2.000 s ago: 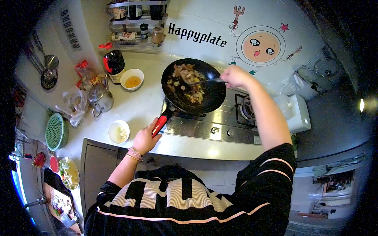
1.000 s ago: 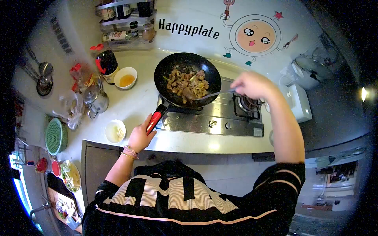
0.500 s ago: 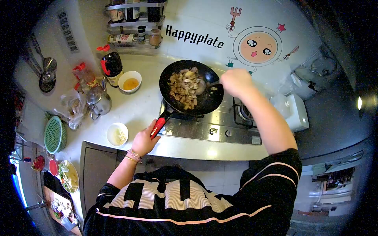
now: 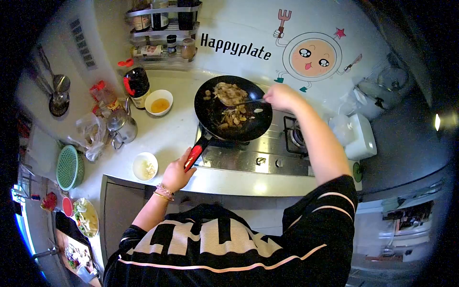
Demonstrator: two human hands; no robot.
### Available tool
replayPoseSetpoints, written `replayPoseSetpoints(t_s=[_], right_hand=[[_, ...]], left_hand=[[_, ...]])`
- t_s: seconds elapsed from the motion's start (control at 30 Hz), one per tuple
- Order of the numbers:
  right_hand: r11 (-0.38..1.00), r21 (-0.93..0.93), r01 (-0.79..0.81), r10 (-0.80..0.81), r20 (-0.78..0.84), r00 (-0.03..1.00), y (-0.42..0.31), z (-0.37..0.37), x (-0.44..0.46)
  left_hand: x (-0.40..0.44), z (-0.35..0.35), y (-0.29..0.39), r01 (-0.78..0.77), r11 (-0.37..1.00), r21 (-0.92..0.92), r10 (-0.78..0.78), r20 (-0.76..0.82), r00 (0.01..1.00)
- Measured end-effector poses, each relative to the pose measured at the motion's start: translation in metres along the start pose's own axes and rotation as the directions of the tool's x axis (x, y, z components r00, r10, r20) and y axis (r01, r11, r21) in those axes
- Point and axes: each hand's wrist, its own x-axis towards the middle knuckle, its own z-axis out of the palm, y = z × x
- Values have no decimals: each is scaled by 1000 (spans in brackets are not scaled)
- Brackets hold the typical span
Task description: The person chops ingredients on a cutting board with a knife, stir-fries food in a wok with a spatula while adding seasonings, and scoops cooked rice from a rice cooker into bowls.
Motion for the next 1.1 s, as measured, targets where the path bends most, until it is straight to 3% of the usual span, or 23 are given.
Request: replayPoseSetpoints(t_s=[0.1, 0.2, 0.27, 0.33, 0.4, 0.5, 0.6, 0.63, 0.73, 0.87, 0.9, 1.03, 1.1], right_hand=[[967, 178, -185, 185, 15, 983, 12, -22, -16], [995, -87, -47, 39, -90, 995, 12, 3, 3], [991, -104, 81, -93, -116, 989, -1, 38, 17], [995, -41, 91, -95, -94, 991, -17, 39, 6], [998, 45, 46, -49, 76, 996, -28, -2, -21], [995, -89, 37, -9, 293, 956, -21, -40, -34], [819, -560, 126, 17, 243, 970, -31, -41, -36], [812, -584, 25, 33, 88, 996, -24, -26, -27], [801, -598, -5, -20, -35, 999, -24, 5, -7], [854, -489, 176, -305, -198, 932, -6, 15, -23], [859, -508, 62, -175, -178, 968, -11, 3, -34], [859, -512, 29, 14, 80, 997, -16, -32, -56], [926, -322, 199, -131, 222, 966, -22, -25, -48]], left_hand=[[0, 1, -2, -5, 1000, 15, 5, -16, 1000], [1, 2, -4, -21, 1000, 13, 21, -24, 999], [0, -1, 0, -10, 1000, 28, 11, -9, 1000], [2, -1, 0, -9, 999, 31, 9, -9, 1000], [1, 2, -3, -16, 1000, 18, 16, -6, 1000], [2, 3, -3, -11, 999, 33, 11, -4, 1000], [1, 0, -1, -11, 999, 39, 11, 6, 1000], [1, -1, 0, -5, 999, 35, 5, 12, 1000], [1, -1, 0, 2, 999, 33, -2, 21, 1000], [1, 1, -4, -25, 999, 21, 25, 3, 1000], [2, 1, -4, -31, 999, 13, 31, 1, 1000], [3, -1, -1, -27, 999, 25, 27, 0, 1000], [2, -2, -1, -31, 999, 26, 31, 4, 1000]])
